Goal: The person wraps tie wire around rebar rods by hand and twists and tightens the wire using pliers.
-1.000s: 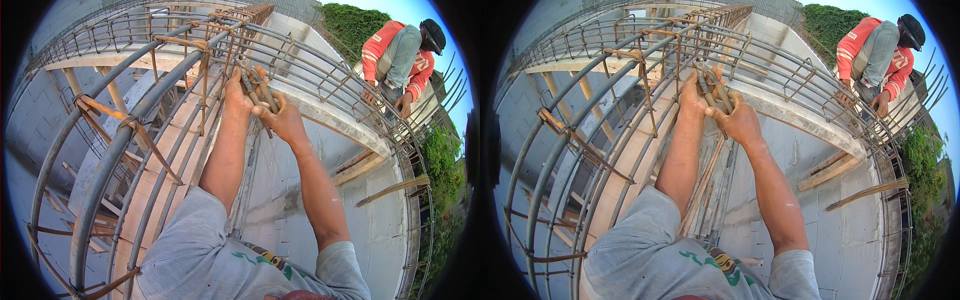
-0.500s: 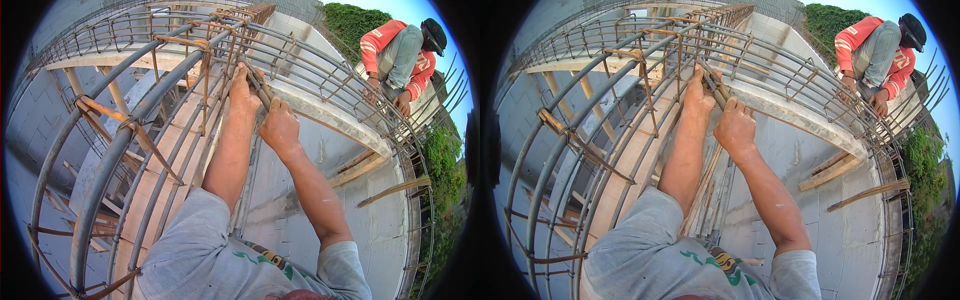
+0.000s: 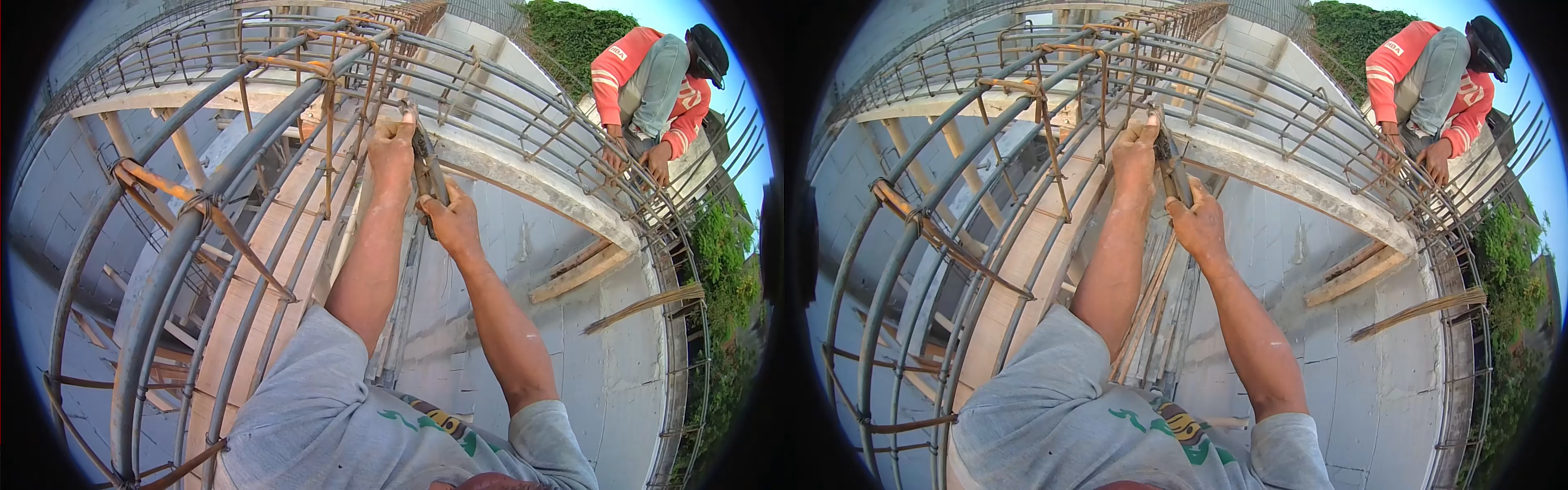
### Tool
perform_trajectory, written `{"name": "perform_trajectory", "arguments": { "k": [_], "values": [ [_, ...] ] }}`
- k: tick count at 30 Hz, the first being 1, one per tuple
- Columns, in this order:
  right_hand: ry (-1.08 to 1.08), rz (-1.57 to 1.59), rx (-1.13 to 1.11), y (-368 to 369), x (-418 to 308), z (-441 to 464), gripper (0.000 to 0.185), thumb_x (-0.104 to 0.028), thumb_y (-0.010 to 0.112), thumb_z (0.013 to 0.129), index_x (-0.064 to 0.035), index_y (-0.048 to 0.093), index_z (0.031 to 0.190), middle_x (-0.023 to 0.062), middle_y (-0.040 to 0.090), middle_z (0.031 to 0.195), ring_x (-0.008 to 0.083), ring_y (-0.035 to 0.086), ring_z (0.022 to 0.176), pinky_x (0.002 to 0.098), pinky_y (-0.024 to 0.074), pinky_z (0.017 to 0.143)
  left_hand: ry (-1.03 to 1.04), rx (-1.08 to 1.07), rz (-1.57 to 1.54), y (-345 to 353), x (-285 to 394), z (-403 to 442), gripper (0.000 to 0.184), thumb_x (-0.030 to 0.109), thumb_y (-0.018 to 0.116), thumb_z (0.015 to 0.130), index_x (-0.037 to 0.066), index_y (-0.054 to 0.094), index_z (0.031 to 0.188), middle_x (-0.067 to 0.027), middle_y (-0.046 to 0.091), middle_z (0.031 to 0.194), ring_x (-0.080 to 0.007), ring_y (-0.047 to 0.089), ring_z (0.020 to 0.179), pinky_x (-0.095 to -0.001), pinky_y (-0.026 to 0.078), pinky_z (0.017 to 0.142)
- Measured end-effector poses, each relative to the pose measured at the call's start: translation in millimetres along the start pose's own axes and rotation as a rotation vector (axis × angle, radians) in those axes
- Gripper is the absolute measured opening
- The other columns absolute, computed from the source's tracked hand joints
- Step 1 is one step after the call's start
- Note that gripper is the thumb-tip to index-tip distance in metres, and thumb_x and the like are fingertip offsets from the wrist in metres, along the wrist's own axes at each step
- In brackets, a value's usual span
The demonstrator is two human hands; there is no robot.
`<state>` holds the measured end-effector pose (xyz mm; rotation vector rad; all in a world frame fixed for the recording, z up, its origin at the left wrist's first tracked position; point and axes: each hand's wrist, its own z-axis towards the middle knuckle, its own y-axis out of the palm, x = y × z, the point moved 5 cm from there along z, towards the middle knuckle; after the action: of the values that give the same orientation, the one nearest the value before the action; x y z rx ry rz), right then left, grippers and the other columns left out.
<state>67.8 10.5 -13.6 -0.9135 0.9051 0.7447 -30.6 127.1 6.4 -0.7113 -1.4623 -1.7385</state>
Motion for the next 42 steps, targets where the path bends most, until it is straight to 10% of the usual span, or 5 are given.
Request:
{"name": "perform_trajectory", "arguments": {
  "k": [6, 10, 13, 24, 42],
  "values": [
    [0.082, 0.133, 0.071, -10.9, 41.5, -25.8, 0.033, -0.025, 0.065, 0.083, 0.0047, 0.063, 0.095, 0.0079, 0.064, 0.077, 0.0115, 0.057, 0.072, 0.0265, 0.0437, 0.064, 0.116, -0.227, 0.385, 34.5, 6.2, -46.1, 0.021, 0.021, 0.065, 0.086, 0.001, 0.065, 0.08, -0.0011, 0.059, 0.069, -0.0109, 0.05, 0.064, -0.0298, 0.042, 0.06],
    [0.221, 0.3, 0.034, -32.3, 67.9, -44.0, 0.04, -0.038, 0.065, 0.088, 0.0019, 0.064, 0.081, 0.0025, 0.061, 0.07, 0.0097, 0.05, 0.063, 0.0256, 0.0405, 0.059, 0.121, -0.739, 0.719, 67.0, -0.8, -85.5, 0.025, 0.029, 0.066, 0.082, 0.004, 0.065, 0.082, -0.0152, 0.065, 0.077, -0.029, 0.062, 0.075, -0.04, 0.047, 0.071],
    [0.294, 0.132, 0.122, -52.4, 77.8, -60.5, 0.044, -0.041, 0.063, 0.089, 0.0013, 0.064, 0.077, 0.0025, 0.06, 0.068, 0.0095, 0.05, 0.062, 0.0263, 0.0405, 0.058, 0.077, -0.891, 0.718, 70.3, -15.8, -92.5, 0.023, 0.025, 0.067, 0.081, 0.003, 0.063, 0.081, -0.0081, 0.059, 0.068, -0.0178, 0.052, 0.064, -0.0345, 0.043, 0.063],
    [0.306, 0.558, 0.301, -60.9, 43.4, -59.4, 0.038, -0.04, 0.057, 0.093, -0.0031, 0.065, 0.09, 0.0086, 0.066, 0.082, 0.014, 0.053, 0.062, 0.0263, 0.0446, 0.061, 0.255, -0.687, 0.746, 62.2, -11.6, -79.1, 0.023, 0.026, 0.064, 0.086, 0.003, 0.063, 0.084, -0.0097, 0.064, 0.076, -0.0205, 0.06, 0.072, -0.0343, 0.046, 0.065],
    [0.133, 1.086, 0.668, -125.9, 21.8, -60.0, 0.036, -0.02, 0.05, 0.094, -0.0007, 0.051, 0.124, 0.0135, 0.062, 0.103, 0.0197, 0.063, 0.085, 0.037, 0.0507, 0.08, -0.001, -0.208, 0.014, 42.0, -2.3, -63.5, 0.019, 0.023, 0.054, 0.096, 0.006, 0.055, 0.088, -0.0029, 0.061, 0.074, -0.0106, 0.061, 0.062, -0.0219, 0.045, 0.051]
  ]
}}
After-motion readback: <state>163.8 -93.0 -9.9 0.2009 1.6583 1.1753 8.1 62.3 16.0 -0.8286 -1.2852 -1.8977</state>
